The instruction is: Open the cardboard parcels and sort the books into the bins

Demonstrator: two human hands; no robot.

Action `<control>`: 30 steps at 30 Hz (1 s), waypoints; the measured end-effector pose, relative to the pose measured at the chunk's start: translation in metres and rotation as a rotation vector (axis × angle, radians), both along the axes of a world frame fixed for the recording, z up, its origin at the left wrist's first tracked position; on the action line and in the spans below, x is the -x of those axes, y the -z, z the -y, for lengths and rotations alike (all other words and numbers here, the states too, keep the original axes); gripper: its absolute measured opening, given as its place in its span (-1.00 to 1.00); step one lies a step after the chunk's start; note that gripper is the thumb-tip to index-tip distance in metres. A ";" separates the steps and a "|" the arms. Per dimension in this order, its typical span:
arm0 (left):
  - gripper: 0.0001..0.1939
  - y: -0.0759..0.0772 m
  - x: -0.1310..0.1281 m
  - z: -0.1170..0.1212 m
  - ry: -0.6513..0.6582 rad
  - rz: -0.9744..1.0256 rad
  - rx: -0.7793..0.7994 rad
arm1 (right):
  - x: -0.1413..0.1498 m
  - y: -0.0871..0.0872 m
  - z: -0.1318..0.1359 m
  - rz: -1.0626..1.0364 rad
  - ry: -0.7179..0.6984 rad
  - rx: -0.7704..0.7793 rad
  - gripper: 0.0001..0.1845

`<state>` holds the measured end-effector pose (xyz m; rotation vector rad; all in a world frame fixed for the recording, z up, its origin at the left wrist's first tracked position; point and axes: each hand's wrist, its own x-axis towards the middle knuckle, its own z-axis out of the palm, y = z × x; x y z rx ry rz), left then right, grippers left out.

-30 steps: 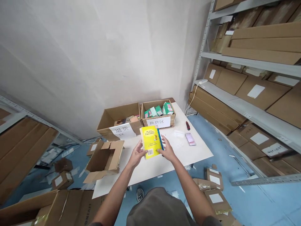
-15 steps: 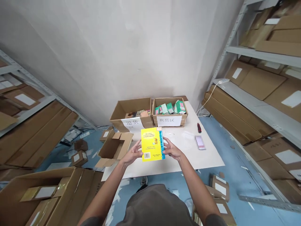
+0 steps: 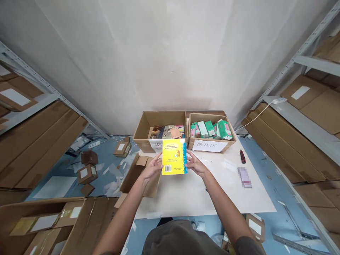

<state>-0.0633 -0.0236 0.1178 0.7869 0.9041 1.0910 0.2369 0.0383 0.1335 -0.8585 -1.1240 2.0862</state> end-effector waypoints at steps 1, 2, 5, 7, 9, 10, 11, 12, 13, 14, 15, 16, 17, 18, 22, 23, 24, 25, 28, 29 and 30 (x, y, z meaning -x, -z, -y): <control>0.06 0.004 0.012 -0.015 -0.023 -0.005 -0.006 | 0.014 0.001 -0.016 0.016 0.016 -0.005 0.09; 0.06 0.008 0.023 -0.031 -0.042 -0.009 -0.009 | 0.027 0.002 -0.032 0.029 0.029 -0.011 0.09; 0.02 0.020 0.055 -0.082 -0.079 -0.020 -0.011 | 0.064 0.008 -0.082 0.049 0.062 -0.033 0.10; -0.05 0.026 0.070 -0.117 -0.094 -0.033 -0.013 | 0.084 0.011 -0.114 0.054 0.089 -0.049 0.10; -0.12 0.029 0.079 -0.155 -0.111 -0.042 -0.016 | 0.100 0.012 -0.147 0.054 0.122 -0.066 0.10; -0.14 0.029 0.081 -0.173 -0.121 -0.041 -0.018 | 0.106 0.012 -0.162 0.058 0.139 -0.075 0.10; -0.16 0.029 0.082 -0.192 -0.129 -0.040 -0.016 | 0.111 0.012 -0.177 0.066 0.155 -0.084 0.11; -0.16 0.027 0.081 -0.209 -0.137 -0.045 -0.010 | 0.114 0.012 -0.192 0.082 0.170 -0.090 0.11; -0.15 0.026 0.080 -0.224 -0.148 -0.062 0.000 | 0.116 0.012 -0.205 0.110 0.190 -0.096 0.10; -0.13 0.025 0.078 -0.237 -0.165 -0.096 0.005 | 0.116 0.013 -0.216 0.156 0.223 -0.102 0.08; -0.11 0.024 0.076 -0.248 -0.185 -0.144 0.001 | 0.114 0.015 -0.224 0.220 0.275 -0.111 0.06; -0.10 0.024 0.074 -0.254 -0.208 -0.197 -0.020 | 0.111 0.017 -0.230 0.296 0.342 -0.121 0.02; -0.09 0.025 0.073 -0.257 -0.232 -0.247 -0.059 | 0.107 0.021 -0.232 0.373 0.412 -0.132 -0.02; -0.10 0.027 0.071 -0.257 -0.255 -0.286 -0.110 | 0.101 0.025 -0.230 0.437 0.473 -0.143 -0.06; -0.33 0.039 0.063 -0.226 -0.337 -0.394 -0.247 | 0.069 0.052 -0.190 0.481 0.521 -0.214 -0.18; -0.41 0.041 0.058 -0.213 -0.356 -0.421 -0.255 | 0.059 0.061 -0.174 0.473 0.514 -0.233 -0.20; -0.48 0.043 0.052 -0.200 -0.368 -0.443 -0.261 | 0.048 0.069 -0.156 0.474 0.518 -0.246 -0.22; -0.53 0.044 0.044 -0.186 -0.369 -0.459 -0.267 | 0.037 0.078 -0.138 0.483 0.529 -0.258 -0.24; -0.57 0.048 0.014 -0.143 -0.314 -0.480 -0.292 | -0.002 0.100 -0.081 0.558 0.573 -0.313 -0.33; -0.57 0.051 0.002 -0.128 -0.281 -0.491 -0.295 | -0.016 0.107 -0.063 0.594 0.575 -0.335 -0.37; -0.57 0.056 -0.010 -0.113 -0.247 -0.505 -0.291 | -0.031 0.114 -0.046 0.632 0.568 -0.351 -0.40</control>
